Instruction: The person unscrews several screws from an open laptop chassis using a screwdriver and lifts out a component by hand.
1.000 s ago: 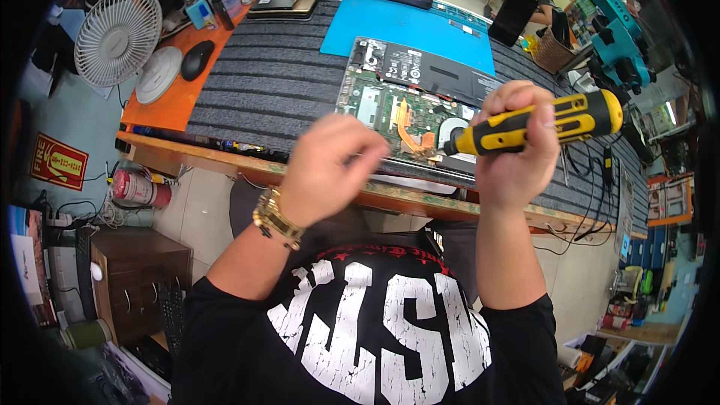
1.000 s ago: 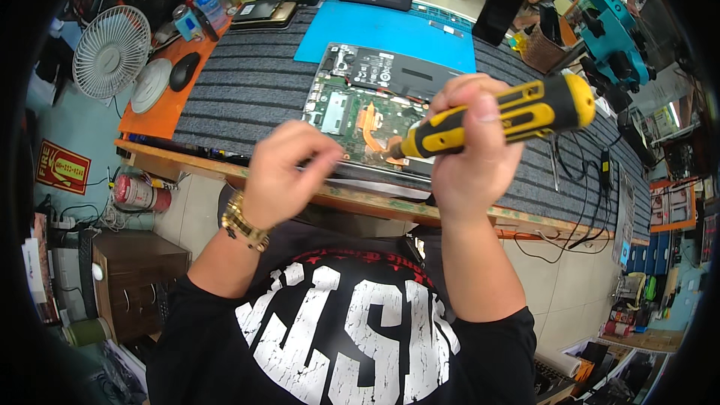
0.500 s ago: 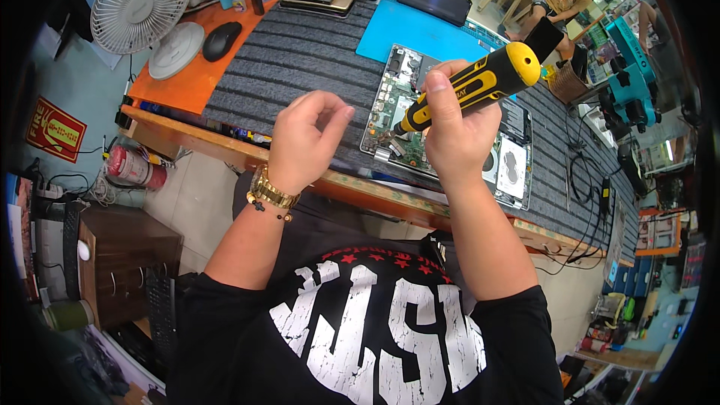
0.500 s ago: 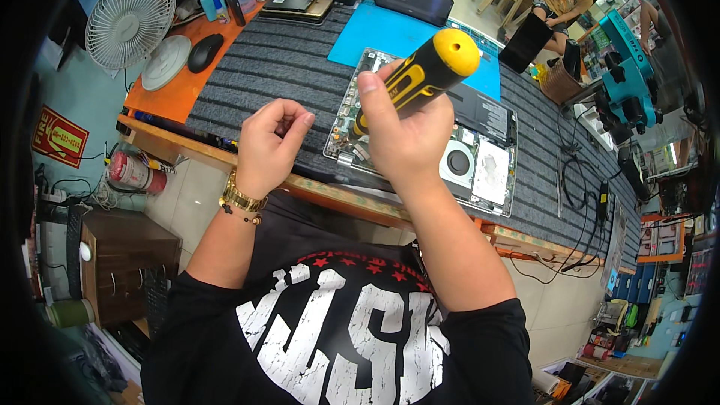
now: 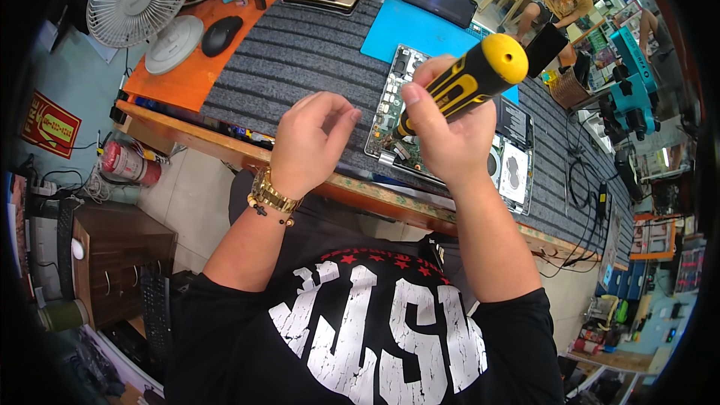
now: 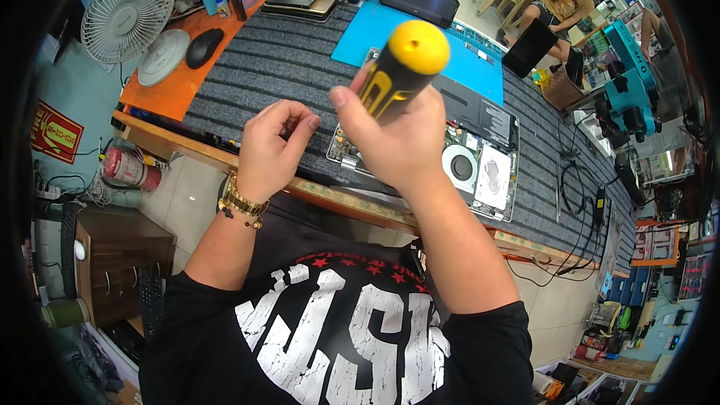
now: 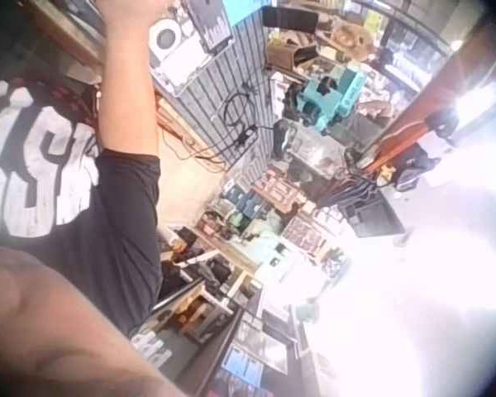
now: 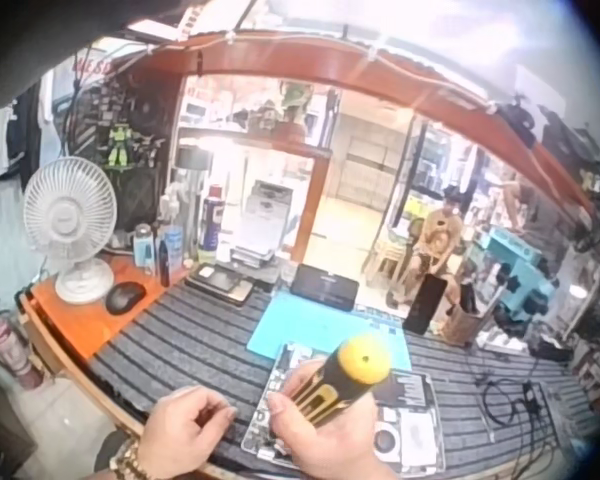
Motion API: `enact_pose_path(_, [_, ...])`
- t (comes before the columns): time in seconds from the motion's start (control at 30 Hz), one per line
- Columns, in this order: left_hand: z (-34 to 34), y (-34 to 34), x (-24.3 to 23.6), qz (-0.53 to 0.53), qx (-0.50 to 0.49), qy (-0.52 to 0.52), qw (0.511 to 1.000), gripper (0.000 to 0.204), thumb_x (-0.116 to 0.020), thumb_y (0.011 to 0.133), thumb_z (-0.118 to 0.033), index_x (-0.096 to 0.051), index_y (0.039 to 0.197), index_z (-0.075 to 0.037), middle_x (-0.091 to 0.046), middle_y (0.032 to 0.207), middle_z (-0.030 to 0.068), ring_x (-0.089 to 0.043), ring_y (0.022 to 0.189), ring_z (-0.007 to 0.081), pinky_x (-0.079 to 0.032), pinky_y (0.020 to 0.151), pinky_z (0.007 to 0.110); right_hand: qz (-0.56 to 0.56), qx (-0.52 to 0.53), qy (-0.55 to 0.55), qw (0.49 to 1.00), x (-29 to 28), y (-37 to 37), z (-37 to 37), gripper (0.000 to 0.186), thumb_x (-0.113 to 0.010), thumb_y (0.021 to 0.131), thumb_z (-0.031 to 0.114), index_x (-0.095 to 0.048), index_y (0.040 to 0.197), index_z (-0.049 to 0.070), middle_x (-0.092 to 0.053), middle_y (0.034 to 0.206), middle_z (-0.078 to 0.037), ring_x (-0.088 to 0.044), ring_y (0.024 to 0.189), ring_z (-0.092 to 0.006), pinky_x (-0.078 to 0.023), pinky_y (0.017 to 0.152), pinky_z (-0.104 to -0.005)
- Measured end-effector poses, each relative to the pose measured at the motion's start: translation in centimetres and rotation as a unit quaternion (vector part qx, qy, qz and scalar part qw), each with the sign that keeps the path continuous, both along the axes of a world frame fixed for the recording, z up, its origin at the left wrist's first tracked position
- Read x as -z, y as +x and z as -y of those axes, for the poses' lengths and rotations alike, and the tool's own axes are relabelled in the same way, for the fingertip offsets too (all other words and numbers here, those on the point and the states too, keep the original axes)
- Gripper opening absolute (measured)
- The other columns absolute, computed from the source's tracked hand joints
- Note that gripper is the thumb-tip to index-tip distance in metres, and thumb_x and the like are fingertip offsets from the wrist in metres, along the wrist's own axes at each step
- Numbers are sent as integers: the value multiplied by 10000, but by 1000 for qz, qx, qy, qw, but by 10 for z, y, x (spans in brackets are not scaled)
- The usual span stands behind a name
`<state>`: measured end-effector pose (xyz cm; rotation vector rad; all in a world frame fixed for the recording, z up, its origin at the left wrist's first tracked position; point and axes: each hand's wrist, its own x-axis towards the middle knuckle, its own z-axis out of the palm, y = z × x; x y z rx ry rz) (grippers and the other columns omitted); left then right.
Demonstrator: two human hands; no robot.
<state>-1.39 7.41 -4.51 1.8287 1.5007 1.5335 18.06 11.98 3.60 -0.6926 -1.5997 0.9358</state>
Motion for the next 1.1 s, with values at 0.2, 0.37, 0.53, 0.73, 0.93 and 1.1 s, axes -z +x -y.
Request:
enact_pose_path(0.2, [-1, 1, 0, 10, -19, -22, 1000, 123, -729, 1027, -114, -734, 989, 2, -744, 903, 156, -723, 822, 336, -565, 755, 427, 58, -36, -17, 998, 2, -4, -1, 153, -796, 964, 46, -649, 1005, 34, -642, 922, -11, -594, 796, -80, -494, 691, -269])
enact_pose_path(0.37, [-3, -2, 7, 4, -14, -7, 1000, 149, -646, 1117, -127, -688, 1042, -5, -722, 838, 77, -651, 707, 154, -524, 674, 323, 66, -32, -26, 997, 3, -1, -2, 150, -791, 988, 74, -648, 1010, 33, -650, 901, -9, -605, 729, -67, -490, 643, -247])
enact_pose_path(0.53, [0, 0, -1, 19, -12, -43, 999, 165, -683, 1092, -145, -658, 1000, -11, -694, 812, 88, -649, 719, 207, -521, 677, 362, 65, -26, 8, 998, 6, -3, -4, 152, -793, 990, 84, -650, 1009, 35, -643, 874, 1, -610, 714, -65, -489, 630, -244])
enact_pose_path(0.73, [1, 1, -3, 26, -10, -56, 998, 169, -733, 1047, -148, -668, 982, -6, -717, 846, 137, -711, 768, 298, -555, 719, 415, 32, -7, -16, 999, 3, -5, -3, 213, -869, 931, 165, -703, 915, 33, -700, 758, -15, -641, 674, -103, -526, 627, -299])
enact_pose_path(0.93, [-1, -1, 4, 25, 8, -28, 999, 138, -733, 1070, -115, -672, 1011, -5, -655, 792, 4, -566, 696, 68, -476, 634, 275, 22, 6, 16, 1000, 8, -5, -8, 211, -866, 932, 167, -703, 915, 33, -695, 745, -13, -637, 663, -106, -521, 619, -296])
enact_pose_path(1.1, [-1, -1, 3, 23, 13, -26, 999, 107, -752, 1039, -85, -699, 1009, 1, -694, 836, 32, -602, 715, 88, -499, 654, 283, 38, 6, 35, 999, 8, -4, -10, 214, -870, 927, 167, -705, 911, 32, -697, 738, -19, -644, 656, -113, -524, 619, -299])
